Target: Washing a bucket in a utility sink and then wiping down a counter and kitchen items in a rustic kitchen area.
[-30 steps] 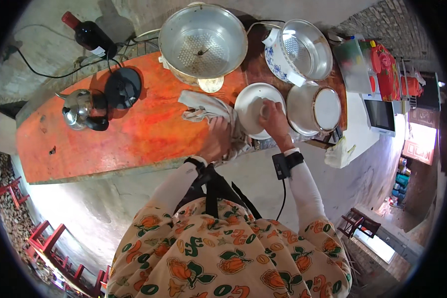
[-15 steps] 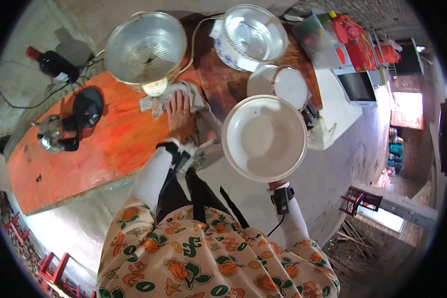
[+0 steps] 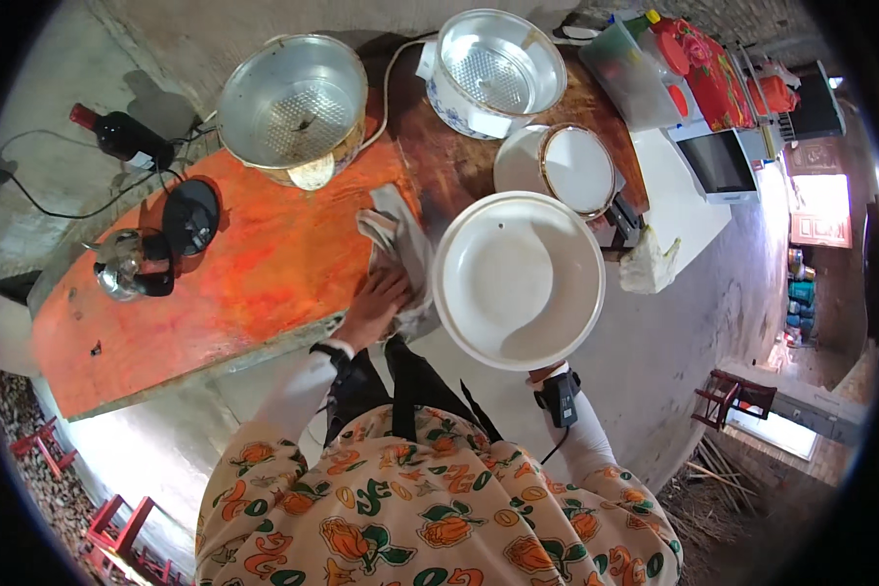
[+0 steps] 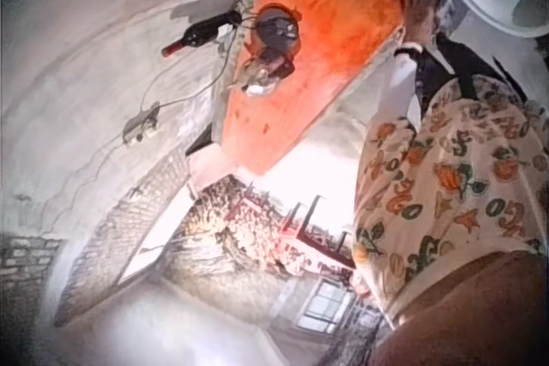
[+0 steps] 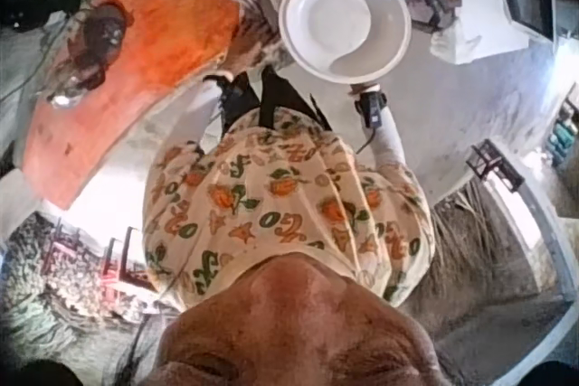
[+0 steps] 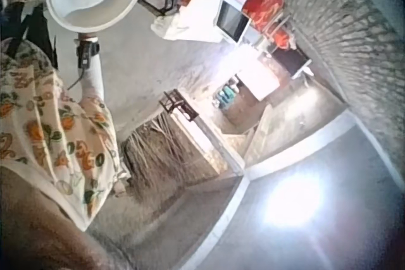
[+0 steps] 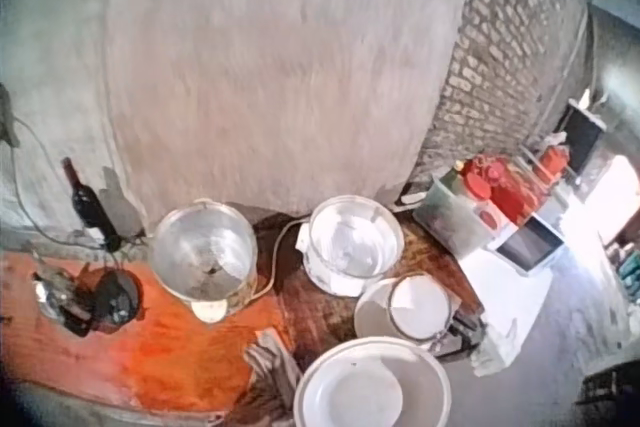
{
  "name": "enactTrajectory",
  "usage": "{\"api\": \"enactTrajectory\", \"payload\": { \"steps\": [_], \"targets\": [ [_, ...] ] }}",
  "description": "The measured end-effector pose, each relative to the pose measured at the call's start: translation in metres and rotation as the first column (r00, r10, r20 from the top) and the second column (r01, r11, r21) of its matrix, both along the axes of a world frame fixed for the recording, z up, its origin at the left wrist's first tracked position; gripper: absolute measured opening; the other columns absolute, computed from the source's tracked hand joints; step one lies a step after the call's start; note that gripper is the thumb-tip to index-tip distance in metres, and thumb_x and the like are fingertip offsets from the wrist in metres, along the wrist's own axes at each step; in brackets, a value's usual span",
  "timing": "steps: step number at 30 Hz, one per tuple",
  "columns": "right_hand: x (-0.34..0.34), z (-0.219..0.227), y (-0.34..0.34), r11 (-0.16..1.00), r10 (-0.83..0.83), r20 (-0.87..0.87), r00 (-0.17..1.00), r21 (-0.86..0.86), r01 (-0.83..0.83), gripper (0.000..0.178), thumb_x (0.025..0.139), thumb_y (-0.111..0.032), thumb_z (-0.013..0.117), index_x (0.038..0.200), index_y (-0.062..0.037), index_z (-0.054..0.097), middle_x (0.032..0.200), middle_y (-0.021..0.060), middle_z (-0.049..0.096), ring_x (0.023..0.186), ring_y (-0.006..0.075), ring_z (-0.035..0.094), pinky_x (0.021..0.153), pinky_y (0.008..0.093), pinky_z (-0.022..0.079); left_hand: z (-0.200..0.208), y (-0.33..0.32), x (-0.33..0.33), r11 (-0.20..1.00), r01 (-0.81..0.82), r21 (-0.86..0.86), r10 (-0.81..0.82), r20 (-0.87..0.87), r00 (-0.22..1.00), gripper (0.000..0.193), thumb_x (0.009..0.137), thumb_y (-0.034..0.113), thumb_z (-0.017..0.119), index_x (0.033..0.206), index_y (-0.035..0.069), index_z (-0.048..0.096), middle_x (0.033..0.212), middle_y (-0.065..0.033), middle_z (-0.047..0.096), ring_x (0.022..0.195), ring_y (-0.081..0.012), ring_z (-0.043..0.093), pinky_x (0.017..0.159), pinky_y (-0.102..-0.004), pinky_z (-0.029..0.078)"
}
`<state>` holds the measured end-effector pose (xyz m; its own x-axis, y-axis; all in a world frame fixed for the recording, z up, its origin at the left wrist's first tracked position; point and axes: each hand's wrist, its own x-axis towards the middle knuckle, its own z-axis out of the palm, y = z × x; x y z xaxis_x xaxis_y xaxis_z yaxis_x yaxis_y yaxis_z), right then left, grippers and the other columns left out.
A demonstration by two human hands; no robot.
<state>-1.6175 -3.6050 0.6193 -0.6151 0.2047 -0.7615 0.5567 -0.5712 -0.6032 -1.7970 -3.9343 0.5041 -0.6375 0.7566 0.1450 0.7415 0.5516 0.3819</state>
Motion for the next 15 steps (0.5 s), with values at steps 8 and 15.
{"api": "enactTrajectory", "payload": {
  "steps": [8,15],
  "targets": [
    [0.033,0.011,0.025,0.998,-0.020,0.041,0.999,0.064,0.017,0.033,0.082,-0.013,0.057,0.115,-0.0050,0.055,0.104,0.0096,0.063,0.090,0.0230,0.060,0.076,0.0355,0.050,0.074,0.001,-0.055,0.552,-0.777,0.302,0.387,0.733,0.560,0.055,0.073,0.000,0.056,0.127,0.010,0.048,0.127,-0.0159,0.050,0.120,-0.0337,0.046,0.103,-0.0412,0.034],
    [0.082,0.018,0.031,0.995,-0.072,0.122,0.990,0.081,0.062,0.034,0.081,-0.012,0.058,0.115,-0.0051,0.055,0.104,0.0097,0.063,0.091,0.0234,0.060,0.077,0.0358,0.049,0.033,0.115,-0.140,0.941,-0.329,0.081,0.327,0.037,0.944,0.056,0.082,0.025,0.059,0.134,0.012,0.043,0.148,-0.0087,0.028,0.138,-0.0281,0.022,0.112,-0.0492,0.013]
  ]
}}
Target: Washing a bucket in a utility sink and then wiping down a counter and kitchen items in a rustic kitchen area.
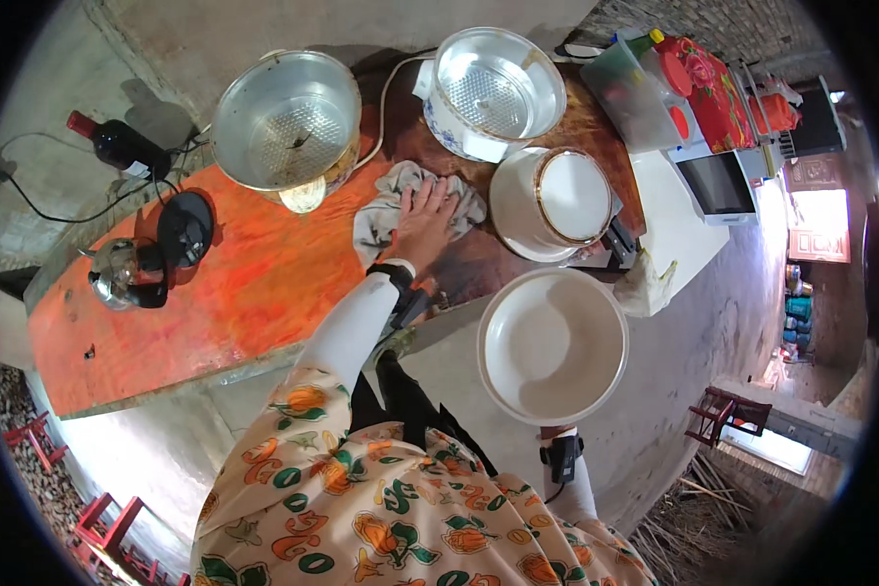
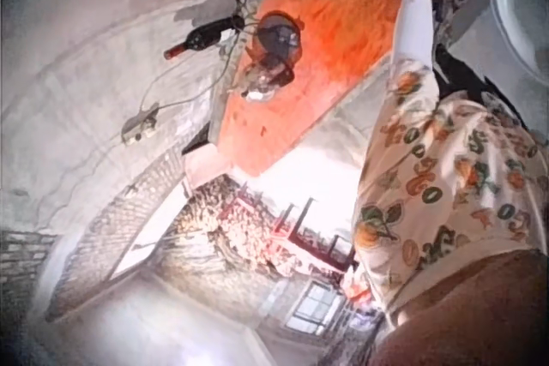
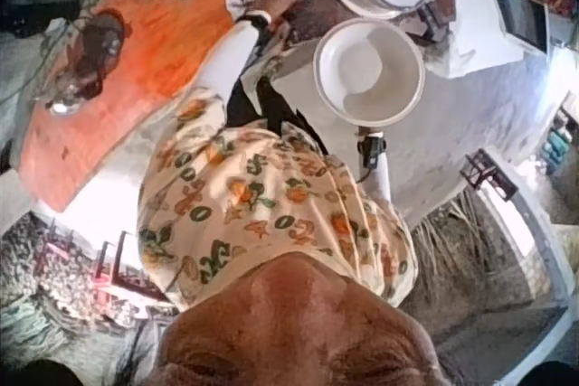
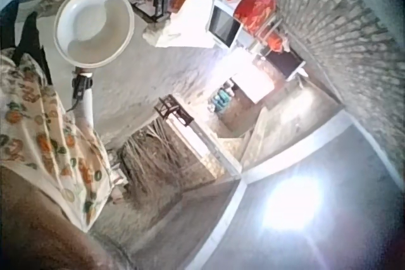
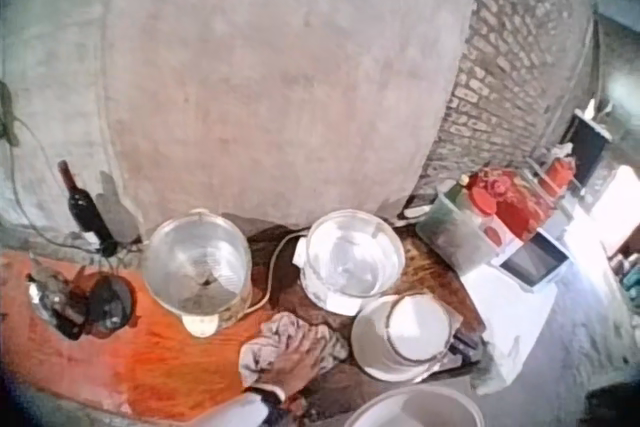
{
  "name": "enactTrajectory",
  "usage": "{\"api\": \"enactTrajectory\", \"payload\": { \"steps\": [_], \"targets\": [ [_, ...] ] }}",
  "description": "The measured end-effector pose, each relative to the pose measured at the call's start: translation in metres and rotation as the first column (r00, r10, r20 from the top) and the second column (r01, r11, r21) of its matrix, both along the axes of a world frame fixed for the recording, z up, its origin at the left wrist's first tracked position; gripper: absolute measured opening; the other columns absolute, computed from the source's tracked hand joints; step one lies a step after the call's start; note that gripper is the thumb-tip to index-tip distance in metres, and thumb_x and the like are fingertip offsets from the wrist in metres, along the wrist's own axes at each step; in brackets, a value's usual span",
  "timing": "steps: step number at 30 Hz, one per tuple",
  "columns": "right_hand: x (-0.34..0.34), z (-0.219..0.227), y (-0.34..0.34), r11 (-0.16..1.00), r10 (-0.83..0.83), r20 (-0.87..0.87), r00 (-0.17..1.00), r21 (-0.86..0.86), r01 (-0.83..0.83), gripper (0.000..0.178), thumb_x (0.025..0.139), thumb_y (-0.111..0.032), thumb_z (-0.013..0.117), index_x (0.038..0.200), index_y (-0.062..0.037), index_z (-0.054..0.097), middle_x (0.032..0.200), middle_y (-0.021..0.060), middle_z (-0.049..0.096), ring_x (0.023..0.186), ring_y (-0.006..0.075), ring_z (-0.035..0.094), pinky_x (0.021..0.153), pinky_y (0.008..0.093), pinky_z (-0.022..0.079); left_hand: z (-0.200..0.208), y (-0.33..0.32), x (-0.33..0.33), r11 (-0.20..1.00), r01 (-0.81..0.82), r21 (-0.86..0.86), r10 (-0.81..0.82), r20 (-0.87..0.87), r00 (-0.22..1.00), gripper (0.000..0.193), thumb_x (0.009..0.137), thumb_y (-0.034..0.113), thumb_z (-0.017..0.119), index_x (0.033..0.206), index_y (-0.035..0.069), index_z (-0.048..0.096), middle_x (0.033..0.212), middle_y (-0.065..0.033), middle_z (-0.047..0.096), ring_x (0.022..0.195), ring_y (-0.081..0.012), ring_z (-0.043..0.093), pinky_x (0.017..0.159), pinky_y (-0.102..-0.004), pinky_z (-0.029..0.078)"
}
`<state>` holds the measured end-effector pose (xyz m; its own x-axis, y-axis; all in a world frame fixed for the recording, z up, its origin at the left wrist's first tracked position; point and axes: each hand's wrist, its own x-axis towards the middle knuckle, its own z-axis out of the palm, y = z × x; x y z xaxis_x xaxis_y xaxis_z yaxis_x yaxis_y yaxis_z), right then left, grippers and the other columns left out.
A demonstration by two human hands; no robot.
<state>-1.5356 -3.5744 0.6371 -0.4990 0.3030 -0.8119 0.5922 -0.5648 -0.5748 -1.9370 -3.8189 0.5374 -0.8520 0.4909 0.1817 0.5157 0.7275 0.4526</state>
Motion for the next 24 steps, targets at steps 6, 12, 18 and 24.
{"api": "enactTrajectory", "payload": {
  "steps": [6,12,18,24],
  "targets": [
    [0.011,-0.006,0.009,1.000,-0.024,-0.035,0.999,-0.014,0.023,0.035,0.080,-0.012,0.059,0.115,-0.0052,0.055,0.104,0.0099,0.062,0.092,0.0236,0.060,0.078,0.0362,0.049,0.003,-0.040,0.045,0.967,0.243,-0.074,-0.239,0.054,0.970,0.053,0.079,0.000,0.050,0.131,0.010,0.047,0.142,-0.0093,0.037,0.134,-0.0275,0.029,0.111,-0.0493,0.018],
    [-0.014,-0.027,0.019,0.999,0.009,-0.130,0.991,-0.048,-0.015,0.036,0.079,-0.011,0.060,0.115,-0.0053,0.055,0.105,0.0100,0.062,0.093,0.0239,0.060,0.079,0.0365,0.049,-0.006,-0.096,0.097,0.922,0.317,-0.221,-0.286,0.161,0.944,0.050,0.078,0.009,0.054,0.128,0.008,0.049,0.139,-0.0122,0.039,0.134,-0.0281,0.028,0.112,-0.0468,0.018],
    [-0.004,-0.032,0.026,0.999,-0.020,-0.176,0.984,-0.039,0.013,0.037,0.079,-0.010,0.061,0.115,-0.0054,0.055,0.105,0.0101,0.062,0.093,0.0242,0.060,0.080,0.0368,0.049,0.055,-0.097,0.072,0.918,-0.214,-0.335,0.345,0.404,0.847,0.045,0.081,0.021,0.054,0.125,0.014,0.049,0.106,-0.0185,0.062,0.093,-0.0359,0.062,0.078,-0.0471,0.049],
    [0.062,-0.028,0.010,0.995,-0.095,-0.093,0.991,-0.003,0.095,0.038,0.078,-0.010,0.062,0.115,-0.0055,0.055,0.106,0.0102,0.062,0.094,0.0245,0.060,0.081,0.0371,0.048,0.003,-0.015,-0.007,0.895,-0.445,0.027,0.443,-0.174,0.880,0.057,0.086,0.028,0.049,0.139,0.018,0.034,0.137,-0.0162,0.044,0.126,-0.0355,0.041,0.102,-0.0503,0.032]
  ]
}}
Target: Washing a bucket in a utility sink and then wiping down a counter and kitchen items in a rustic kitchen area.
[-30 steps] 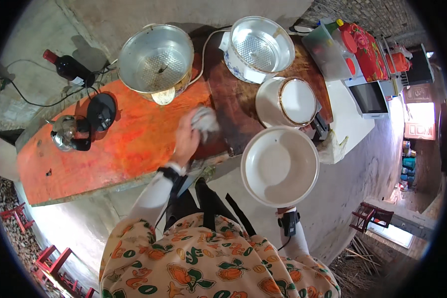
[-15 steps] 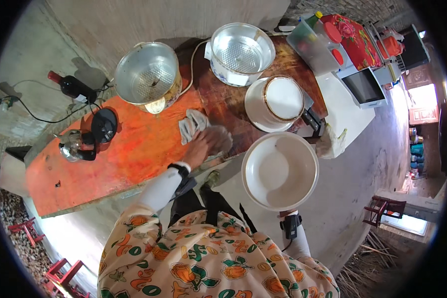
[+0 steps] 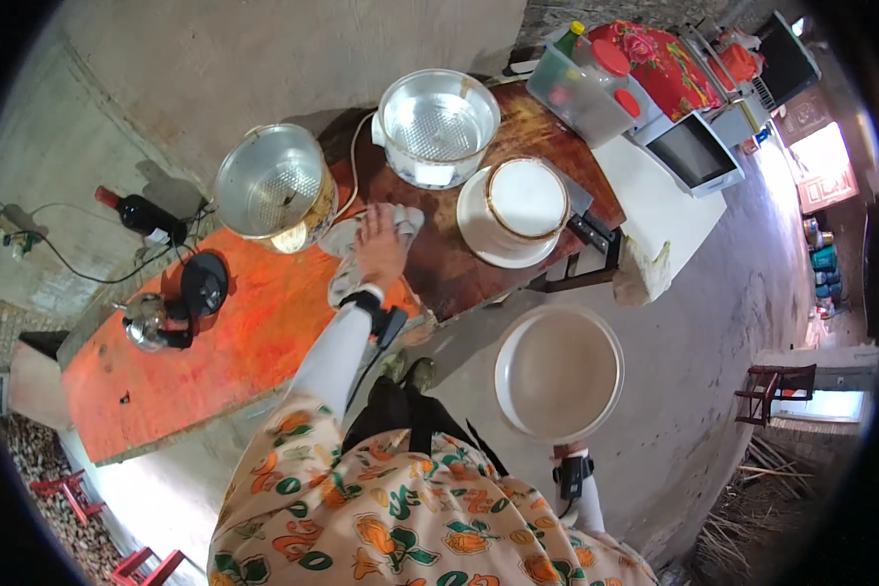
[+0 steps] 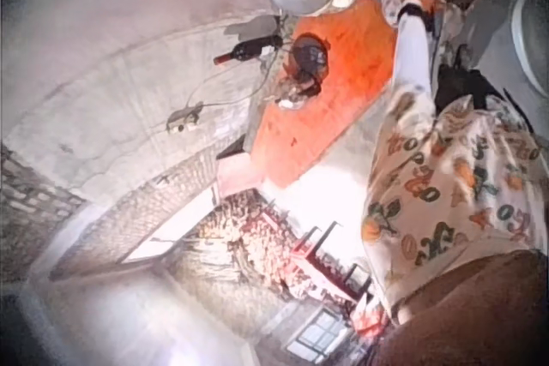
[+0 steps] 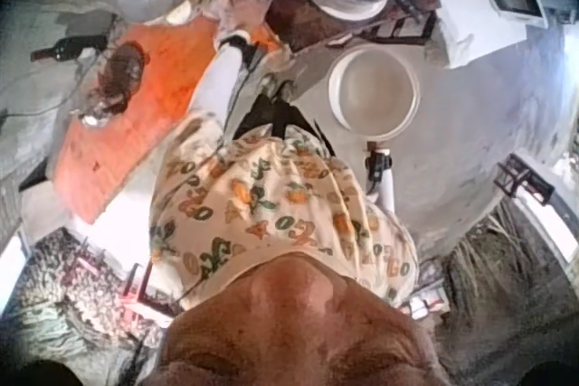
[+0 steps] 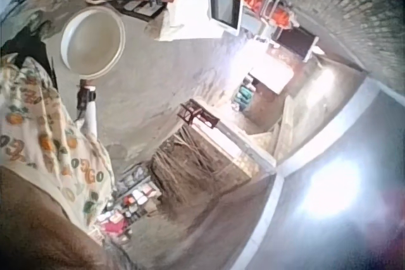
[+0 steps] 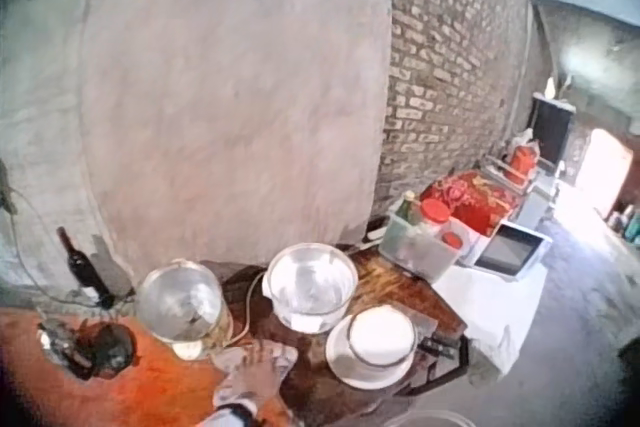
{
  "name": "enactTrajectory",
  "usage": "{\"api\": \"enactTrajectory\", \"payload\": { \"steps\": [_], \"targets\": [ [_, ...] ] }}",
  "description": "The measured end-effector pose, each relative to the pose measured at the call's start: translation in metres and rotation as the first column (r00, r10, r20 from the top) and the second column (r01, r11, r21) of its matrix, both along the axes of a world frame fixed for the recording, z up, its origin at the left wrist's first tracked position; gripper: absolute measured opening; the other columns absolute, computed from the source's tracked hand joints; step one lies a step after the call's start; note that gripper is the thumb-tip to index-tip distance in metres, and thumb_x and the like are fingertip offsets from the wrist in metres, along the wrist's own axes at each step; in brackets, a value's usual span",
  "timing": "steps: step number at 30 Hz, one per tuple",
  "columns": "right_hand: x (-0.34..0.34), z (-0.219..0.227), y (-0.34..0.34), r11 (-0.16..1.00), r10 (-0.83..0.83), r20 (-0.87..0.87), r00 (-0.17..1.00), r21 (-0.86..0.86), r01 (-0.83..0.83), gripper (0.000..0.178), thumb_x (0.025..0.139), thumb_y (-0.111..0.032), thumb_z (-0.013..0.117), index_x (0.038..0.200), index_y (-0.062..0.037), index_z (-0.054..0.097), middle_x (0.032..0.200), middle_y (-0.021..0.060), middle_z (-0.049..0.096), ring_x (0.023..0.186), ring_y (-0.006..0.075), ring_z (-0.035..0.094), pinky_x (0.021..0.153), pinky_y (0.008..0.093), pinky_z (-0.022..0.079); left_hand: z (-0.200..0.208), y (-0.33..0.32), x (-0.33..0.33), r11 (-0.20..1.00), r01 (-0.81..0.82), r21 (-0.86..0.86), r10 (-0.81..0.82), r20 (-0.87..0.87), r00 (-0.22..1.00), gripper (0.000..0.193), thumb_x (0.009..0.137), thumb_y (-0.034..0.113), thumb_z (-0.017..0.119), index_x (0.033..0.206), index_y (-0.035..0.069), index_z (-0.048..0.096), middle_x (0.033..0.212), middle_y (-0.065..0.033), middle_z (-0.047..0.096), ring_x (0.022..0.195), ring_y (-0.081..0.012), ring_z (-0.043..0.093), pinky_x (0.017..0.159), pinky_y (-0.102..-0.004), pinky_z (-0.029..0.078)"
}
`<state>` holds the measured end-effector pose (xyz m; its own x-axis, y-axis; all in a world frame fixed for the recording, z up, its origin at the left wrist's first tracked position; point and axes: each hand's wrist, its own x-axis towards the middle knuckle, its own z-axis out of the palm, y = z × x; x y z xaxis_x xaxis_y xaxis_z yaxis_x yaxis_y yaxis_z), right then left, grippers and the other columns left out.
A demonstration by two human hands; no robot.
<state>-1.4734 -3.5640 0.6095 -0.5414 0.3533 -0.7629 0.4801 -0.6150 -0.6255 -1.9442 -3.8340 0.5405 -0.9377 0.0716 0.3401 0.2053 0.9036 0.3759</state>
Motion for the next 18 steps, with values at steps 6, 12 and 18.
{"api": "enactTrajectory", "payload": {
  "steps": [6,12,18],
  "targets": [
    [0.061,0.009,-0.029,0.991,-0.130,0.141,0.981,0.030,0.127,0.039,0.077,-0.009,0.063,0.115,-0.0056,0.055,0.106,0.0104,0.062,0.095,0.0248,0.059,0.082,0.0374,0.048,0.008,0.055,-0.018,0.947,0.298,-0.123,-0.245,0.326,0.913,0.056,0.086,0.023,0.050,0.138,0.011,0.036,0.148,-0.0106,0.030,0.137,-0.0328,0.023,0.109,-0.0558,0.011],
    [0.059,0.014,-0.047,0.985,-0.172,0.162,0.972,0.037,0.168,0.040,0.076,-0.009,0.064,0.115,-0.0057,0.056,0.106,0.0105,0.062,0.096,0.0250,0.059,0.083,0.0377,0.048,-0.011,0.065,0.096,0.684,0.721,-0.107,-0.711,0.124,0.692,0.023,0.080,0.020,0.052,0.099,0.011,0.061,0.106,-0.0089,0.058,0.106,-0.0262,0.051,0.091,-0.0504,0.035],
    [0.036,0.016,-0.058,0.986,-0.165,0.134,0.977,0.046,0.160,0.041,0.075,-0.008,0.065,0.115,-0.0058,0.056,0.107,0.0106,0.062,0.096,0.0253,0.059,0.083,0.0381,0.047,0.011,0.052,0.096,0.351,0.927,0.135,-0.928,-0.086,0.364,0.019,0.082,0.018,0.051,0.096,0.014,0.063,0.101,-0.0070,0.060,0.101,-0.0244,0.055,0.088,-0.0417,0.041]
  ]
}}
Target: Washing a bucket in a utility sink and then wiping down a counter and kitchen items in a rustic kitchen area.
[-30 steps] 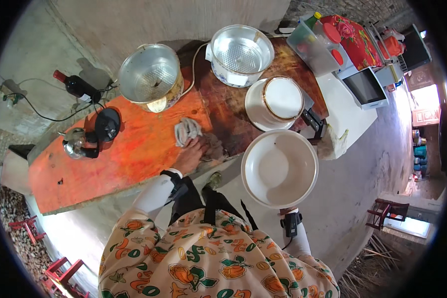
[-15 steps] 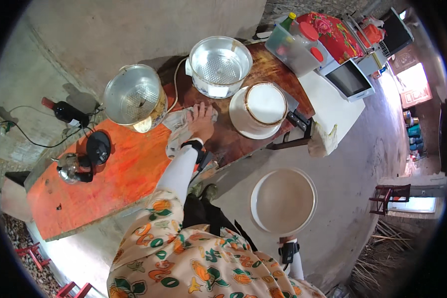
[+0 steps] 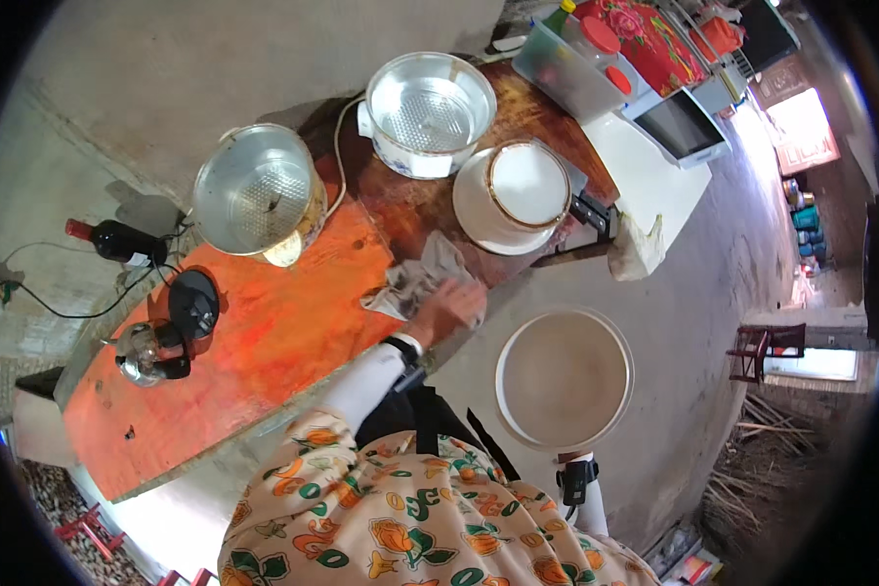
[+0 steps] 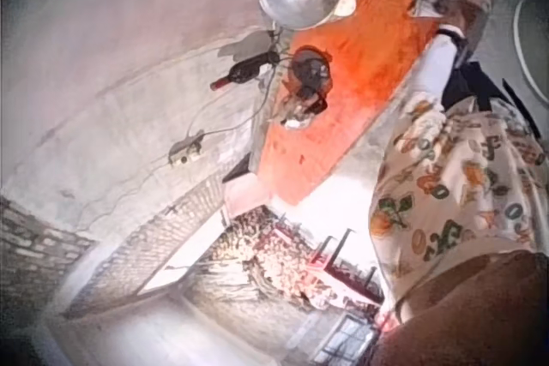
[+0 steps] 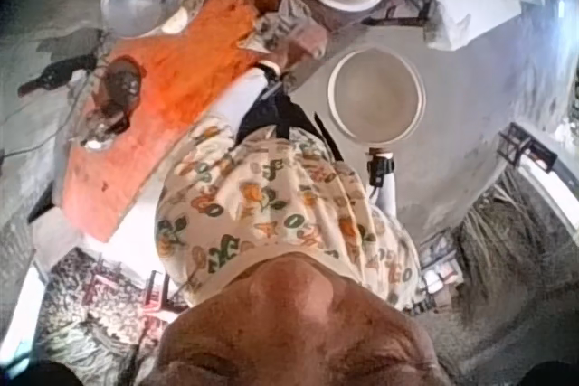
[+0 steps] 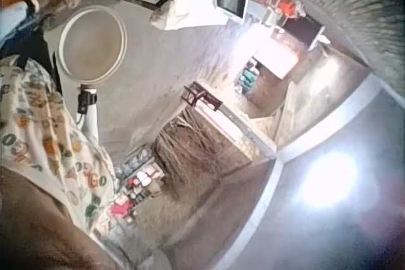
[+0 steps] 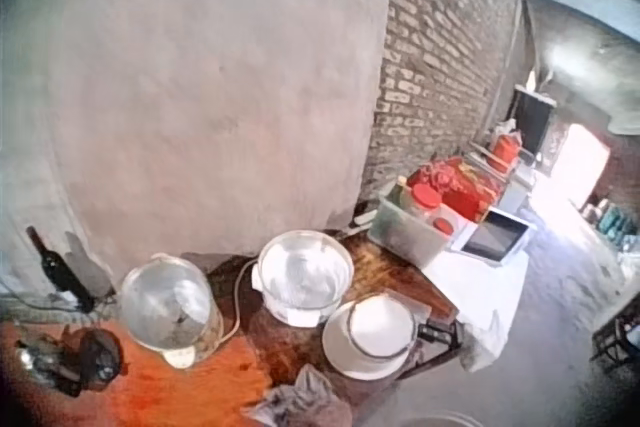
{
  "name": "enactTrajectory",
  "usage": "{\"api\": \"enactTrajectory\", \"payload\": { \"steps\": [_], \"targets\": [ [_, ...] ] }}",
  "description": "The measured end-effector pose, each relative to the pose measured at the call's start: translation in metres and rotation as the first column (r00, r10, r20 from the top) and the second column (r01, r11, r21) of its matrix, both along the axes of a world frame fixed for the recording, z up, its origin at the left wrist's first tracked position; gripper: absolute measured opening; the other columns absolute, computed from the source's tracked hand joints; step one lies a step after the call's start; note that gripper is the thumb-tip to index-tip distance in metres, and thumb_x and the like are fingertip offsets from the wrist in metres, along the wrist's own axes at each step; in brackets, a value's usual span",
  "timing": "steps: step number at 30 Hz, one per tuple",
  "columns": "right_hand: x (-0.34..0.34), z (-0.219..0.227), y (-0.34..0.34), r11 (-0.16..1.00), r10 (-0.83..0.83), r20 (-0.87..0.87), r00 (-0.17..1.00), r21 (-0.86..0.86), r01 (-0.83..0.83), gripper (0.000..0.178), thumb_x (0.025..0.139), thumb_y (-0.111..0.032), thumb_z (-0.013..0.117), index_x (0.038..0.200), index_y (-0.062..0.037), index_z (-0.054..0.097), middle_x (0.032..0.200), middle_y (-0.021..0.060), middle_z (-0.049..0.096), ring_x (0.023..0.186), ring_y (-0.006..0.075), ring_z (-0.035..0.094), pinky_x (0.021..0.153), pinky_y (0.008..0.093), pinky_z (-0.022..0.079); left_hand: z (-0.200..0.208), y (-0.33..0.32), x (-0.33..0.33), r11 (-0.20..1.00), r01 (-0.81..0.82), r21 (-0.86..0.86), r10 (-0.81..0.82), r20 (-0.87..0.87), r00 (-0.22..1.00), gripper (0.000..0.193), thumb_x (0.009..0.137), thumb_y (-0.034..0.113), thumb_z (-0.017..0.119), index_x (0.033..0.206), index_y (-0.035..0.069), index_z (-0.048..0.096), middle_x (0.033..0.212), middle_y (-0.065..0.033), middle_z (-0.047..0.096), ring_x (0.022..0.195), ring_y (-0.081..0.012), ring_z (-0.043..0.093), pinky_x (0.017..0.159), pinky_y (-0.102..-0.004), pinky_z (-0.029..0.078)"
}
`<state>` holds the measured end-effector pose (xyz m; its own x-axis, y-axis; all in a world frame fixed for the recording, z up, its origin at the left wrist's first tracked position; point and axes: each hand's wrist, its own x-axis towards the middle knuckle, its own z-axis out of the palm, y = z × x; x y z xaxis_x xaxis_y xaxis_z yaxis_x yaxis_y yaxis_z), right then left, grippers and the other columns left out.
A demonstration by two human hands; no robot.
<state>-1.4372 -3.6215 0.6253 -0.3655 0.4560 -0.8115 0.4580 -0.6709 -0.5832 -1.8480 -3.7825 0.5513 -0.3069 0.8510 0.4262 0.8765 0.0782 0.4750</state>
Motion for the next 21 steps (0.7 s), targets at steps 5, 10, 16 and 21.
{"api": "enactTrajectory", "payload": {
  "steps": [5,10,16,21],
  "targets": [
    [0.017,0.012,-0.017,0.999,-0.032,0.024,0.999,0.010,0.031,0.042,0.075,-0.008,0.065,0.115,-0.0058,0.056,0.107,0.0108,0.062,0.097,0.0255,0.059,0.084,0.0383,0.047,-0.023,-0.071,-0.117,0.872,-0.478,-0.105,0.487,0.087,0.869,0.043,0.086,0.012,0.043,0.129,0.008,0.047,0.138,-0.0117,0.043,0.124,-0.0295,0.042,0.107,-0.0397,0.029],
    [0.029,0.015,-0.022,0.999,-0.041,0.049,0.998,0.001,0.041,0.043,0.074,-0.007,0.066,0.115,-0.0059,0.056,0.107,0.0109,0.062,0.098,0.0258,0.059,0.085,0.0386,0.047,-0.042,-0.075,-0.144,0.631,-0.753,-0.188,0.753,-0.085,0.653,0.045,0.083,0.013,0.049,0.128,0.015,0.048,0.139,-0.0107,0.041,0.128,-0.0290,0.037,0.106,-0.0444,0.028],
    [-0.035,-0.003,-0.007,0.994,0.107,-0.061,0.992,-0.021,-0.108,0.044,0.073,-0.007,0.067,0.115,-0.0060,0.056,0.108,0.0110,0.062,0.098,0.0261,0.059,0.086,0.0389,0.047,-0.038,-0.123,-0.043,0.770,-0.528,-0.357,0.521,-0.126,0.844,0.047,0.077,0.006,0.054,0.124,0.010,0.052,0.138,-0.0071,0.042,0.130,-0.0277,0.035,0.104,-0.0437,0.031],
    [-0.180,-0.035,-0.010,0.935,0.322,-0.317,0.892,-0.040,-0.351,0.045,0.072,-0.006,0.068,0.115,-0.0061,0.056,0.108,0.0111,0.062,0.099,0.0263,0.058,0.086,0.0392,0.046,-0.019,-0.200,0.010,0.799,-0.448,-0.400,0.464,-0.062,0.883,0.042,0.077,0.009,0.057,0.119,0.008,0.055,0.134,-0.0060,0.046,0.129,-0.0248,0.036,0.104,-0.0416,0.032]
  ]
}}
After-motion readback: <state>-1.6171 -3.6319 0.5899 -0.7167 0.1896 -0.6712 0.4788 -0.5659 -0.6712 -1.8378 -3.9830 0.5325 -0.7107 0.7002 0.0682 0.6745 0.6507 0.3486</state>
